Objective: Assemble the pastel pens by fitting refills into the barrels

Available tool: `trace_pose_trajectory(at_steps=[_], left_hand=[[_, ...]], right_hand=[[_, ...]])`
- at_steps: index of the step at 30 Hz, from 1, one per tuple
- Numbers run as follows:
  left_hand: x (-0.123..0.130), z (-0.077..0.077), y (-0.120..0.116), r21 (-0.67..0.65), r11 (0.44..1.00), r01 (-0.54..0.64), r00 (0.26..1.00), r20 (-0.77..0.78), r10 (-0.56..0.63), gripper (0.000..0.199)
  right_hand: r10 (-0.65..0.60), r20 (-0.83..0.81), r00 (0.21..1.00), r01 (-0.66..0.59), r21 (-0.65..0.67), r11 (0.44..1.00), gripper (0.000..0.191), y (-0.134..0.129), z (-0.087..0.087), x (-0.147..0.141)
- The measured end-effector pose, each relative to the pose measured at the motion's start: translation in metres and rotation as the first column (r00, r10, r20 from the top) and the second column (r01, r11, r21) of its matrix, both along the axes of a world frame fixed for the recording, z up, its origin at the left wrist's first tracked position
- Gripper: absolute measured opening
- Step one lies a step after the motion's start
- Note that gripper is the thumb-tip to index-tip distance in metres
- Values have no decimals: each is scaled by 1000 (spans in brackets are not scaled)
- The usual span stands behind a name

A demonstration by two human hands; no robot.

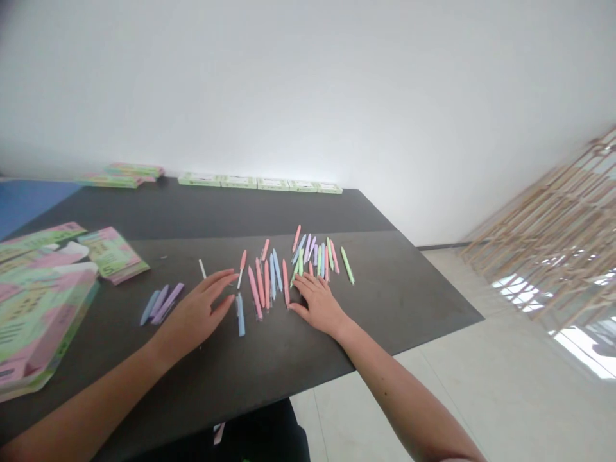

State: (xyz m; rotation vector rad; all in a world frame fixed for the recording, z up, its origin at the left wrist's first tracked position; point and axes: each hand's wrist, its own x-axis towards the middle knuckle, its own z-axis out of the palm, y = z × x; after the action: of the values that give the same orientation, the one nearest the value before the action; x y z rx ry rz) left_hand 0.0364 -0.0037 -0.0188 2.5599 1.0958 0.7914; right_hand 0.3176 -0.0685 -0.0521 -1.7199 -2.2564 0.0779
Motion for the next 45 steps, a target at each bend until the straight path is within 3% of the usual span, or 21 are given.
trace_pose_trajectory(at_steps=[6,12,16,18,22,27,32,36,40,45], left_hand=[[-2,0,0,-1,1000,-3,1000,-3,3,40],[-3,2,0,-6,1000,-4,1000,-12,4,40],[-4,3,1,2,1000,-17,1000,-14,17,40],[-5,3,1,14,1000,-15,1000,-16,15,40],[-5,4,1,7,1000,-13,1000,-23,13,40],[-6,3,2,-9,1000,-6,1000,-23,6,41],[-6,3,4,-6,1000,-3,1000,-24,3,40],[-5,4,3,9,1000,1,1000,-12,-1,39],[-7,4,4,10,1000,6,1000,-14,-5,39],[-11,3,7,17,1000,-15,1000,-26,15,39]], right_hand=[[-72,-18,997,73,72,995,49,1,4,12],[49,-24,999,-49,-14,999,52,-5,8,9],[-104,-42,994,107,77,991,47,-3,7,25],[-171,-20,985,172,61,983,47,-2,4,38],[-247,65,967,245,42,969,45,-5,-2,58],[-318,40,947,312,110,944,45,-12,-7,70],[-451,-30,892,449,174,876,51,-1,-14,88],[-445,-9,895,445,64,893,54,12,-16,96],[-408,26,912,408,22,913,47,19,-8,86],[-505,80,859,503,45,863,40,36,14,69]])
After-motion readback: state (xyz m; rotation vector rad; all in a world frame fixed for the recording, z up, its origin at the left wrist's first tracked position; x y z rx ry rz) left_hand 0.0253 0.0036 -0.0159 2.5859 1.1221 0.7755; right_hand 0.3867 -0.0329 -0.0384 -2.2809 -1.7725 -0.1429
